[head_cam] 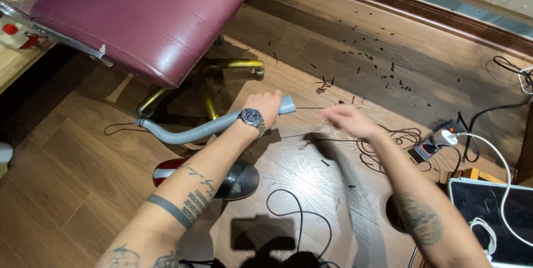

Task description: The person uses a handheld vacuum to clean up loose yarn pieces from the floor. They remove the dustbin to clear a clog, then continue vacuuming and manually gathering remaining yarn strands into a ball.

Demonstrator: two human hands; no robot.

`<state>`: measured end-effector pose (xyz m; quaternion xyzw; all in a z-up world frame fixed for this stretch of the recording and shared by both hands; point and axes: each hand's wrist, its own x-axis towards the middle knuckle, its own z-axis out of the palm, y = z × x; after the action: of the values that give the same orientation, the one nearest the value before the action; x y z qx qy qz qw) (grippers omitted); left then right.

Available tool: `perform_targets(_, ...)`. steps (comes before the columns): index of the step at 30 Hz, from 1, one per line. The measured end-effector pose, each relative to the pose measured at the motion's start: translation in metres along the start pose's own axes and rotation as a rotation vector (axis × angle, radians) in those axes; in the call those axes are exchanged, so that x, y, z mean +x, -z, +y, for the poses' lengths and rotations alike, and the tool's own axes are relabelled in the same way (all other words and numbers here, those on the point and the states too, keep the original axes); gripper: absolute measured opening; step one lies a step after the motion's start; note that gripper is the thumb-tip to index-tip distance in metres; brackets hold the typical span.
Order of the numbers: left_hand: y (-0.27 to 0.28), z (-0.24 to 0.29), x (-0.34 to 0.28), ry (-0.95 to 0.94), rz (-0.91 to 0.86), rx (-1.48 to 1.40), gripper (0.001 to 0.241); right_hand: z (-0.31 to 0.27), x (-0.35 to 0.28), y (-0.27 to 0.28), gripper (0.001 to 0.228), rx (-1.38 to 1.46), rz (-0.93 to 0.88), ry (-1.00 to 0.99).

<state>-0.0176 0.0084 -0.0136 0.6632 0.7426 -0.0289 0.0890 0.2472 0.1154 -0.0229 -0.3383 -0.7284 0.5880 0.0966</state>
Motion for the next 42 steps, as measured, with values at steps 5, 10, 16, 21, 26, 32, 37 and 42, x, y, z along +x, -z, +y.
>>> perform_targets(5, -0.001, -0.032, -0.01, 0.078, -0.037, 0.019, 0.034, 0.065, -0.058, 0.094, 0.026, -0.184, 0.587, -0.509)
perform_targets(10, -0.009, -0.079, -0.02, 0.187, -0.071, 0.066, 0.037, 0.237, -0.09, 0.206, 0.026, 0.129, 1.334, -0.678)
perform_targets(16, -0.029, -0.102, -0.023, 0.24, -0.055, 0.1, 0.035, 0.212, -0.07, 0.183, 0.018, -0.425, 0.937, -0.711)
perform_targets(21, -0.012, -0.056, -0.02, 0.123, -0.155, 0.034, 0.049, 0.028, -0.025, 0.031, 0.079, -0.66, 0.299, -0.076)
perform_targets(26, 0.008, -0.008, -0.021, 0.074, -0.146, -0.073, 0.048, -0.028, 0.015, -0.064, 0.055, -0.115, 0.058, 0.083)
perform_targets(32, 0.015, -0.013, -0.024, 0.136, -0.129, -0.133, 0.045, 0.016, 0.006, -0.027, 0.018, -0.015, 0.234, 0.068)
perform_targets(37, 0.011, -0.037, -0.035, 0.219, -0.179, -0.177, 0.048, 0.223, -0.018, 0.109, 0.024, -0.444, 0.803, -0.2)
perform_targets(42, -0.049, -0.054, -0.015, 0.276, -0.329, -0.248, 0.057, 0.183, -0.079, 0.111, 0.041, -0.351, 0.744, -0.207)
